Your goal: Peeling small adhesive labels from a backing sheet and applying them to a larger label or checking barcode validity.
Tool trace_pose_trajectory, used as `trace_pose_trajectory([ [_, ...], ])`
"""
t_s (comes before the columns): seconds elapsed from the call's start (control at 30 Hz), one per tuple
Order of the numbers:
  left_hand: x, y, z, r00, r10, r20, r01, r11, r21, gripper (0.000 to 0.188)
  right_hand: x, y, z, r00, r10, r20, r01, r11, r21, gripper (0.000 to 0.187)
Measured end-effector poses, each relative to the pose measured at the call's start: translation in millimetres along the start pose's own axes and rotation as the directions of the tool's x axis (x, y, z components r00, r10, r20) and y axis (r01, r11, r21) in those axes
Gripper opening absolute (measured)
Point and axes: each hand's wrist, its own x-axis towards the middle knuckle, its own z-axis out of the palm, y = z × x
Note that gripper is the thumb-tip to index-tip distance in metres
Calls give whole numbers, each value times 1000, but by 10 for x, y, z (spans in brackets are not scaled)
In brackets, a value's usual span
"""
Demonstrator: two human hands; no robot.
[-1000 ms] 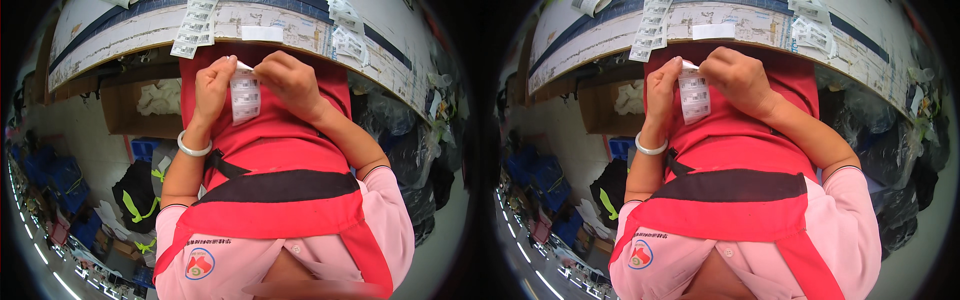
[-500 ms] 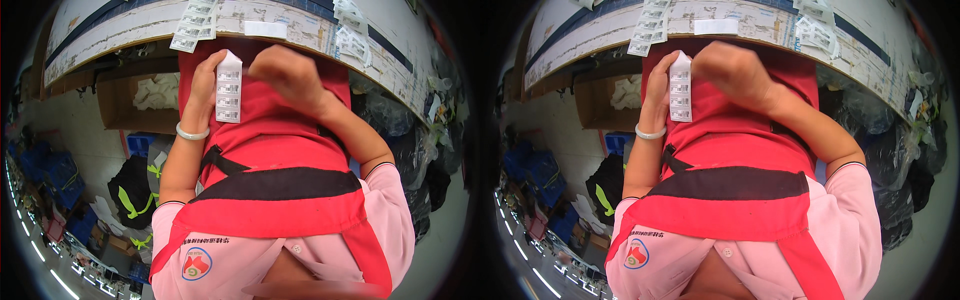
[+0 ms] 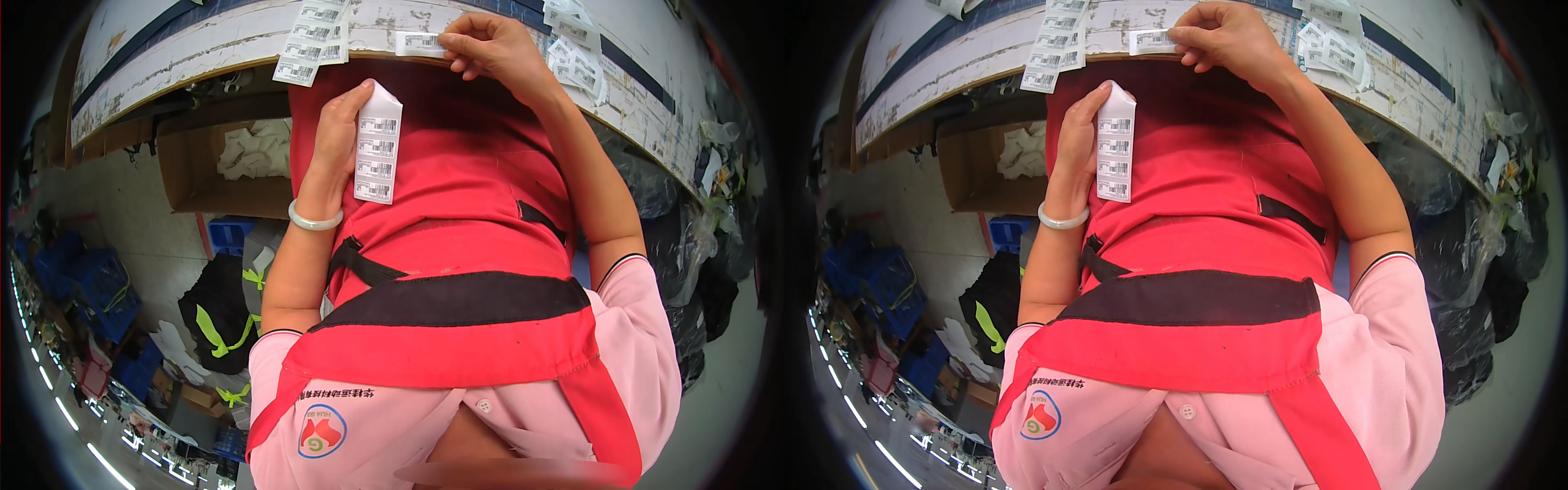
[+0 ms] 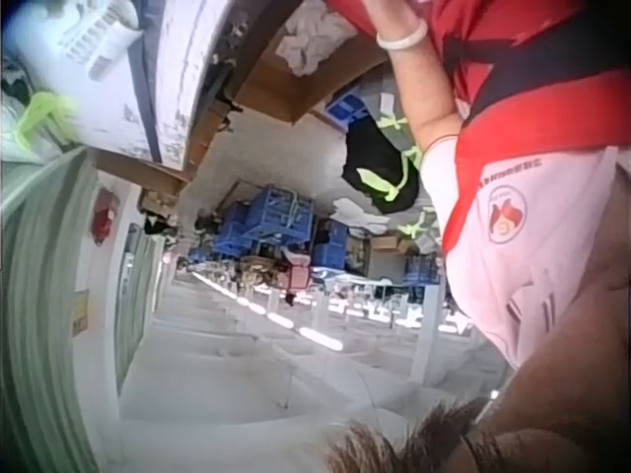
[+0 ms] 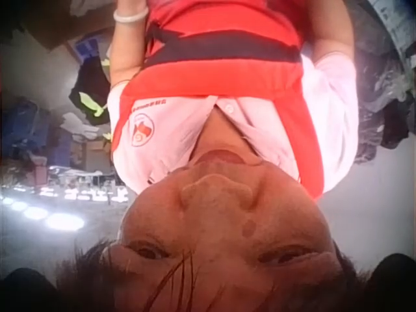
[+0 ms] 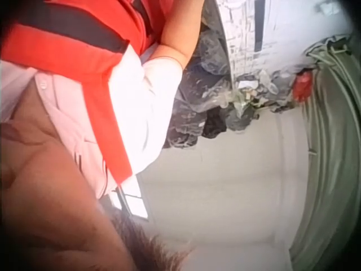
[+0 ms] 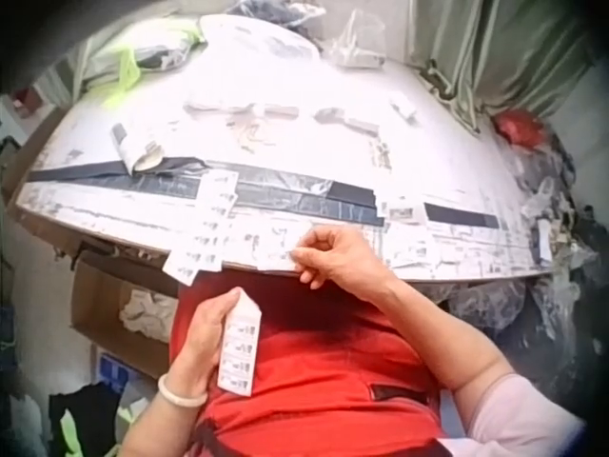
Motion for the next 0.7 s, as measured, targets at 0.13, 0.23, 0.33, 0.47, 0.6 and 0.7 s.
trace_pose_trajectory([
  [0.13,-8,2,19,1000,1,2,-1,1000,-1,33,32,22,-12,1000,-8,5,8,999,-32,20],
  [0.23,0,-4,13,1000,-2,-7,2,1000,7,33,32,22,-6,1000,4,5,-4,1000,-26,21],
  [0.33,2,-10,8,1000,0,-12,0,1000,10,34,22,-50,-8,998,55,22,-58,991,125,15],
  [0.47,6,-17,2,1000,-8,-14,8,1000,-6,34,16,-65,-4,999,49,20,-51,992,117,15],
  [0.6,15,-24,-1,1000,-10,-12,10,1000,-7,34,29,-56,-1,998,58,14,-59,991,117,15],
  [0.7,14,-20,8,1000,-2,-24,2,1000,-11,33,28,-79,11,998,66,7,-67,992,103,15],
])
